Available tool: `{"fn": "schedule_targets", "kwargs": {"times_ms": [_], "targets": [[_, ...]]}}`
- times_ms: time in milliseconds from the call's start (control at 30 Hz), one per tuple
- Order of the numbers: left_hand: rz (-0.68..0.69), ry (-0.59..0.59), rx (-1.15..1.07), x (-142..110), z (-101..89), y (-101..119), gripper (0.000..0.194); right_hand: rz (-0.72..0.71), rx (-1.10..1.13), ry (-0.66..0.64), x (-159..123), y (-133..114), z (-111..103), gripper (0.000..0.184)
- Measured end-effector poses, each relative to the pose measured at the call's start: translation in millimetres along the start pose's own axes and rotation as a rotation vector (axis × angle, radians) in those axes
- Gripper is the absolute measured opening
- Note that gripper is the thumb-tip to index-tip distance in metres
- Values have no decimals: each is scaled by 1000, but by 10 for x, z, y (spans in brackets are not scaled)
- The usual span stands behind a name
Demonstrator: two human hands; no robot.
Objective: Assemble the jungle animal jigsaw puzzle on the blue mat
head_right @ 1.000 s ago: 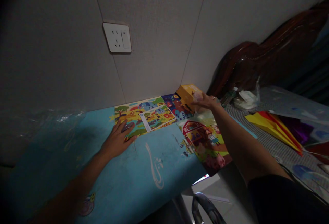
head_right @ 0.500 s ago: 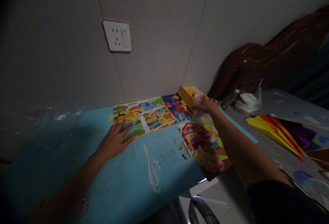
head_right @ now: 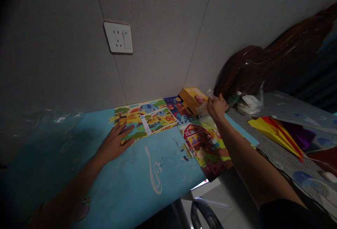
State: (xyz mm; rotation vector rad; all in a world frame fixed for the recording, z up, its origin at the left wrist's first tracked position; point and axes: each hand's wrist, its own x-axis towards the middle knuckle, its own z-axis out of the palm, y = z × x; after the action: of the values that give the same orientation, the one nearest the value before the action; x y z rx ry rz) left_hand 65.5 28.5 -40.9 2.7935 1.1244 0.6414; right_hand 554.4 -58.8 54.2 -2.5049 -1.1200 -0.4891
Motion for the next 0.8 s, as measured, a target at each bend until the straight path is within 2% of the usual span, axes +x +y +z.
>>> {"fn": "schedule_targets", "kwargs": {"times_ms": [67,167,267,333,467,533,600,667,733,767,800], "targets": [[-5,7,-15,-4,0,1,57,45,16,86,-70,-142,-178,57],[-18,28,-49,-12,-5,12,55,-80,162,199,-251,-441,-517,50],[-28,82,-123,-22,-35,31,50,-245,420,173,-452,-758,-828,51],[-33,135,-199,-35,-69,39,46,-276,668,129,-519,-930,-960,49],[-72,238,-393,-71,-138,49,39,-143,1239,-180,-461,-1120,-1076,47],[-131,283,-523,-91,-164,85,40,-90,1390,-286,-475,-1173,-1094,43],[-197,268,-743,-110,-180,176,47,-44,1510,-421,-634,-1238,-1070,37],[-220,164,-1054,-130,-188,332,64,8,1600,-605,-947,-1323,-969,37],[-228,55,-1304,-149,-193,527,81,98,1591,-819,-1336,-1417,-784,38],[-233,-29,-1372,-158,-196,623,82,117,1555,-926,-1521,-1460,-670,40],[-247,-102,-1402,-167,-201,705,77,131,1524,-977,-1685,-1497,-553,42]]}}
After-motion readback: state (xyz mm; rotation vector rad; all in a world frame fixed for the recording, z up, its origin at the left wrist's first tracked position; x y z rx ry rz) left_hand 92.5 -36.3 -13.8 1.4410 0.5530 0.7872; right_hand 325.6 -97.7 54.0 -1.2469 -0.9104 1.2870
